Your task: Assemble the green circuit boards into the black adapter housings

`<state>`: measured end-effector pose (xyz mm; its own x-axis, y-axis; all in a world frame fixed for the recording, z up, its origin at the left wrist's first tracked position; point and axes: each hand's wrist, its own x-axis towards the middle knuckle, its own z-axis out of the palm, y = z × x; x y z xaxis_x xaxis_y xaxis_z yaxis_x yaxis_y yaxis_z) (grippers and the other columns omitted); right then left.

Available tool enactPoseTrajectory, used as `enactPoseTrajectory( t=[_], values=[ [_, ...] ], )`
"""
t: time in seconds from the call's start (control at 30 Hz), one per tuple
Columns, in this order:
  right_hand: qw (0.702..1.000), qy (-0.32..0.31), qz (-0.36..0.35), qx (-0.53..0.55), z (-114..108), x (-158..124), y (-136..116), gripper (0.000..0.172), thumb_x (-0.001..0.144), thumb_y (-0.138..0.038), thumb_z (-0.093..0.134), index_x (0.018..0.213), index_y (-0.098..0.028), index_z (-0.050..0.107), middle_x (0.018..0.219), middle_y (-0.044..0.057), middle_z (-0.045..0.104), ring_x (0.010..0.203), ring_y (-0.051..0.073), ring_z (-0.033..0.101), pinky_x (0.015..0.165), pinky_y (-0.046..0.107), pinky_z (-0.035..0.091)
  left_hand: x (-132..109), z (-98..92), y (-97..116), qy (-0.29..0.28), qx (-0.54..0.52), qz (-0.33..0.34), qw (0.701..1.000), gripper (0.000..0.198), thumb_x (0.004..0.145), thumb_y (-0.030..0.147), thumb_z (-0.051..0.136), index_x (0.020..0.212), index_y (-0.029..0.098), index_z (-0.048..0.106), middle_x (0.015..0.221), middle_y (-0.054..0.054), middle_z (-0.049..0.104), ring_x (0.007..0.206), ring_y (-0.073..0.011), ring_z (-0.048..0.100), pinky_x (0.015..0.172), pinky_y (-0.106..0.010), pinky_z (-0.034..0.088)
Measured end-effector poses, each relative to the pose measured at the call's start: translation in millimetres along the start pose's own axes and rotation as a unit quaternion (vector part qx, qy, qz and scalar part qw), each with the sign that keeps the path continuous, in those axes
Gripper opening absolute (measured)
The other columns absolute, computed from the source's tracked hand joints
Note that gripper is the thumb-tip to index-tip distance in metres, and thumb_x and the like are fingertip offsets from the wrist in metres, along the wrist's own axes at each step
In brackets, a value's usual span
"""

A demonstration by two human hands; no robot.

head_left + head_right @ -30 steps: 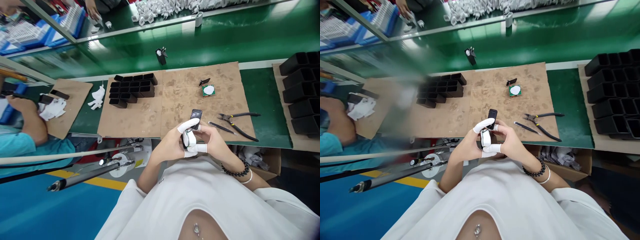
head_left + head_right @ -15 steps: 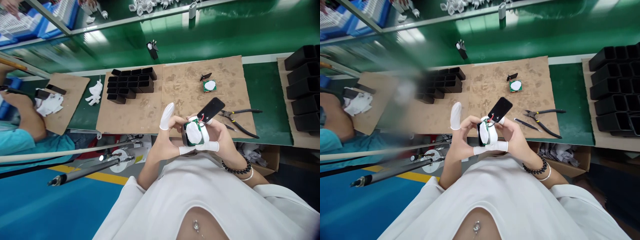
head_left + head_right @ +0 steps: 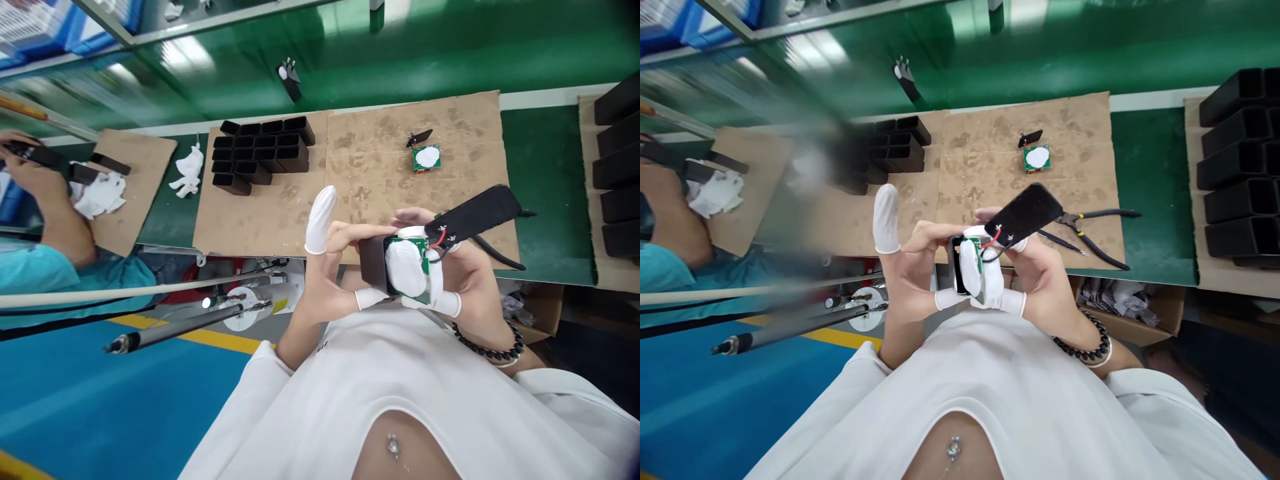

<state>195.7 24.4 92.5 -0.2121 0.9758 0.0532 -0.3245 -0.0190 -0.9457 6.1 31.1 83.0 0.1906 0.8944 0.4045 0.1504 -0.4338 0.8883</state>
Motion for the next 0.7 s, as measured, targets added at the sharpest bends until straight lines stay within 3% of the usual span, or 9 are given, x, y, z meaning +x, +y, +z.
enactPoseTrajectory(
  t=[0.23,0.37,0.7],
  values=[
    [1.000,-0.003,-0.005,-0.023,1.7,-1.8,-5.3,0.038,0.074,-0.045,0.090,0.108,-0.034,0.078,0.143,0.004,0.063,0.143,0.034,0.053,0.124,0.053,0.040,1.0,0.4,-2.2,-0.008,-0.027,0.028,0.999,0.092,0.084,0.039,0.081,0.160,0.036,0.029,0.120,-0.005,0.075,0.100,-0.0238,0.064,0.083,-0.041,0.052],
    [1.000,0.002,0.006,-0.024,3.7,-3.6,-6.0,0.042,0.072,-0.048,0.091,0.109,-0.037,0.077,0.141,0.003,0.065,0.143,0.035,0.053,0.123,0.053,0.043,-0.3,1.3,-0.7,-0.009,-0.029,0.007,1.000,0.091,0.084,0.045,0.081,0.160,0.034,0.031,0.119,-0.005,0.075,0.097,-0.0234,0.065,0.084,-0.041,0.054],
    [0.999,-0.012,0.005,-0.029,4.8,-6.9,-4.1,0.043,0.073,-0.047,0.091,0.109,-0.030,0.075,0.142,0.007,0.064,0.138,0.031,0.057,0.119,0.050,0.047,-5.8,0.4,0.3,0.003,-0.050,0.018,0.999,0.075,0.084,0.041,0.083,0.149,0.030,0.048,0.119,-0.004,0.076,0.102,-0.0226,0.066,0.085,-0.039,0.054]
  ],
)
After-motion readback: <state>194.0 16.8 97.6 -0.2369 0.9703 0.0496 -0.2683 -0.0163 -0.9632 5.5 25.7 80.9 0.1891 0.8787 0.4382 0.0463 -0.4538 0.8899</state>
